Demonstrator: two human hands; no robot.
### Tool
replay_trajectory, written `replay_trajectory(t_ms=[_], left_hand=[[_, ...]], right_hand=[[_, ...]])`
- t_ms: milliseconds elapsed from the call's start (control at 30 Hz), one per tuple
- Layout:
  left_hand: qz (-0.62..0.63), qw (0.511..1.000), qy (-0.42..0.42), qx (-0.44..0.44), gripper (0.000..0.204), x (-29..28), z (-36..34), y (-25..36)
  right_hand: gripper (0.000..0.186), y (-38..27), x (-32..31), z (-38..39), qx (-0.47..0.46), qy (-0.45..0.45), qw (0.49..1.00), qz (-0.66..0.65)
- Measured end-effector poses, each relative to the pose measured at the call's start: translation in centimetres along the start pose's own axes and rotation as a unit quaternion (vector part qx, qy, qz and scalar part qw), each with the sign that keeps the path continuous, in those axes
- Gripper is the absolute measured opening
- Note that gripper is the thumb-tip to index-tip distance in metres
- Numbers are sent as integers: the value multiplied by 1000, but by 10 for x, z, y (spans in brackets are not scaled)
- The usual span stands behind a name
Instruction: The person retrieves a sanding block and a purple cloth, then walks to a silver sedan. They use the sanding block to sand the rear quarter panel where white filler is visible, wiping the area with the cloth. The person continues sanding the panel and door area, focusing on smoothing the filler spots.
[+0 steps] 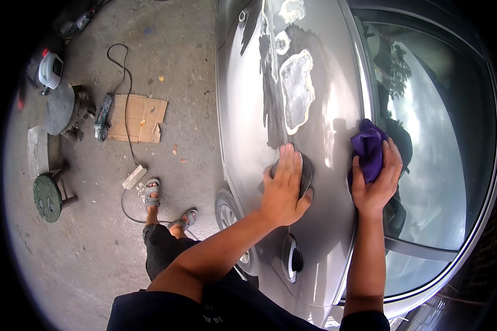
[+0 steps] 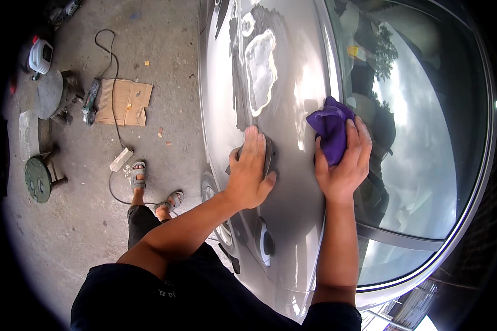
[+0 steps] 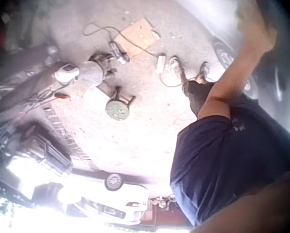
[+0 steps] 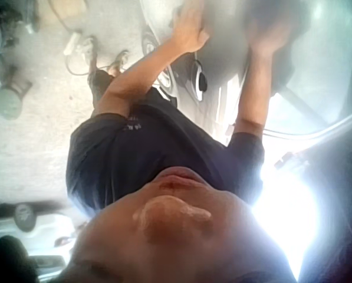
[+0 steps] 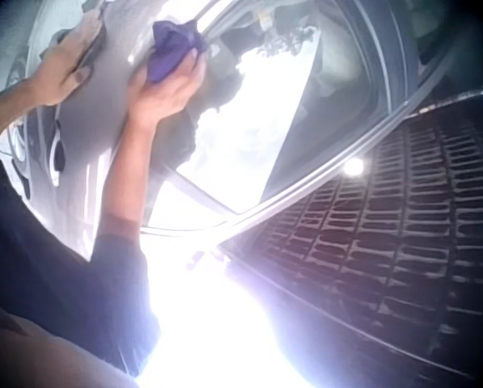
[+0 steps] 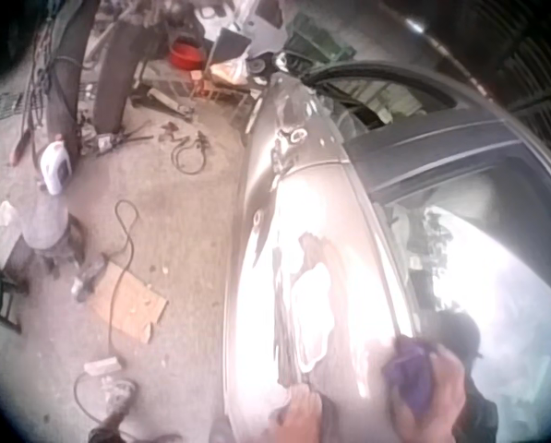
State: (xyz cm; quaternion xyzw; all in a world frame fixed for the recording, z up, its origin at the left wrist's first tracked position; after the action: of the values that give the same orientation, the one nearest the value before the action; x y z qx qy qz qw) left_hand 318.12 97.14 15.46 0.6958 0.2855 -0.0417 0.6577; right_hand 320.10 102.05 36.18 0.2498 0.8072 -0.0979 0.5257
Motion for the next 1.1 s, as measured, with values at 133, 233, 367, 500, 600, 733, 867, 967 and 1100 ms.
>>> replay_trajectory(t_ms=[133, 233, 367, 500, 600, 733, 867, 967, 1100], left_hand=[[-7, 999, 46, -2, 82, -12, -7, 0], [-6, 999, 41, 17, 82, -14, -5, 6], [-20, 999, 28, 24, 83, -13, 1, 13], [-68, 996, 63, -3, 85, -23, -17, 6], [-51, 998, 0, 31, 84, -7, -1, 14], [-35, 999, 19, 20, 85, -8, 4, 13], [-50, 996, 78, -8, 86, -20, -9, 1], [-16, 999, 29, 15, 83, -5, 14, 9], [-4, 999, 49, -17, 84, -8, 6, 2]], right_hand=[[57, 0, 0, 0, 5, 0, 1000, 1], [57, 0, -2, 1, 11, -2, 1000, 3], [56, 0, -1, -1, 10, -5, 1000, 3], [56, -1, -2, 0, 5, -7, 1000, 8], [57, 0, -2, -1, 3, 5, 1000, 4], [58, -1, 0, 0, -4, -5, 1000, 3], [57, -1, -2, 1, -9, 2, 1000, 1], [57, 0, -1, 1, -1, 5, 1000, -2], [57, -1, -1, 1, -7, 4, 1000, 3]])
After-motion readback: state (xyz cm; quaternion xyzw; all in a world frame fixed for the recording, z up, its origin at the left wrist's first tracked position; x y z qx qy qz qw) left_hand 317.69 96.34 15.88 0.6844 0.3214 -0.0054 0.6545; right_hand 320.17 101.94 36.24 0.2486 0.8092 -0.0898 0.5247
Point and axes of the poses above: each hand's wrist, its own z-axis away from the middle knuckle, its own x-axis out of the palm, y = z × x, the point moved 9 cm from there along -z, towards the middle knuckle, and after that the axes turned 13 degrees about -z, right-handed, at the moved point
